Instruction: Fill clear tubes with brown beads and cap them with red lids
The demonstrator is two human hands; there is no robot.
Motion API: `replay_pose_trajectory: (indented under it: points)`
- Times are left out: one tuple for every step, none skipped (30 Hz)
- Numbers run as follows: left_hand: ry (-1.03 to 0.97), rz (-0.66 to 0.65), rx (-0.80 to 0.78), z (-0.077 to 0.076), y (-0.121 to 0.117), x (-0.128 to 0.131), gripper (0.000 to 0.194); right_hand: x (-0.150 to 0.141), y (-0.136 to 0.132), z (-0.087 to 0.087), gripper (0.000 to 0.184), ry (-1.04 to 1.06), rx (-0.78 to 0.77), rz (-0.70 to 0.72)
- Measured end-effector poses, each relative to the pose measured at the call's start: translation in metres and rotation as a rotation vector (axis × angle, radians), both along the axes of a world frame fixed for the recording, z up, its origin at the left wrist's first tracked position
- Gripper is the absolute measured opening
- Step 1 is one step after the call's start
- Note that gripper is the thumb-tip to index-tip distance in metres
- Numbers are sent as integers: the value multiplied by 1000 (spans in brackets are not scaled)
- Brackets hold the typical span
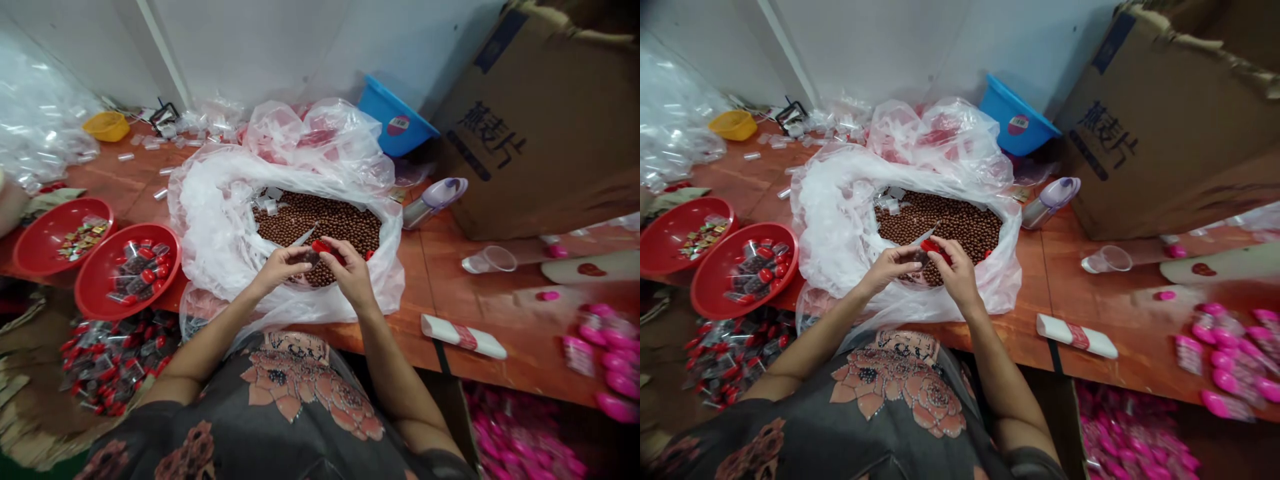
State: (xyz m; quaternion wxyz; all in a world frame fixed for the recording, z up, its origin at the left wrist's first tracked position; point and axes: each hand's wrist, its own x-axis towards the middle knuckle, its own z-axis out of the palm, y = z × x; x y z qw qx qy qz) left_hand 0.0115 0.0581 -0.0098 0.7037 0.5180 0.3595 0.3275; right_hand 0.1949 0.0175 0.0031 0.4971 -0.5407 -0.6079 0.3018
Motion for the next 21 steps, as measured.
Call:
replay_pose_trajectory:
  points:
    - [13, 2, 11, 0, -1, -1, 49, 0, -2, 1, 29, -8, -8, 16]
    - [25, -1, 18, 0, -3, -3, 49, 0, -3, 0, 27, -12, -16, 28]
    - [31, -5, 19, 1, -4, -4, 50, 0, -5, 0, 26, -9, -26, 37]
    - [30, -11, 18, 1, -5, -5, 50, 0, -6, -1, 25, 4, -39, 41]
    - [21, -14, 16, 1, -7, -6, 50, 1, -8, -2, 25, 26, -53, 40]
    - [9, -12, 14, 1, -8, -7, 49, 1, -8, -3, 26, 51, -67, 34]
    - [-2, -7, 11, 1, -9, -8, 48, 2, -9, -4, 27, 71, -80, 26]
    - [-8, -2, 7, 1, -10, -8, 47, 2, -10, -4, 29, 80, -87, 18]
    - [-13, 2, 0, 2, -11, -9, 46, 3, -10, -4, 30, 83, -92, 13]
    - [-20, 3, -12, 2, -13, -10, 46, 4, -10, -4, 31, 85, -99, 19]
    - [-33, -4, -32, 3, -14, -10, 46, 4, -10, -4, 32, 91, -113, 39]
    - [-51, -18, -61, 3, -15, -11, 47, 5, -11, -3, 32, 103, -136, 71]
    - [-73, -35, -94, 4, -16, -11, 48, 5, -12, -2, 32, 123, -168, 109]
    - [-98, -51, -130, 4, -17, -12, 48, 5, -12, -1, 32, 148, -205, 144]
    - [-125, -63, -165, 4, -18, -12, 47, 5, -13, -1, 33, 174, -242, 170]
    - [-154, -70, -198, 3, -20, -12, 46, 6, -15, 0, 34, 204, -274, 181]
    - [-182, -72, -227, 3, -21, -12, 45, 6, -16, 0, 37, 242, -299, 179]
    - [-210, -66, -251, 2, -22, -12, 44, 7, -17, 0, 41, 286, -320, 175]
    - [-237, -58, -269, 2, -23, -11, 44, 7, -18, -1, 45, 327, -335, 173]
    - [-260, -47, -283, 2, -23, -11, 44, 8, -18, -2, 46, 360, -346, 173]
    - [-277, -35, -294, 2, -24, -11, 43, 9, -18, -3, 46, 381, -355, 176]
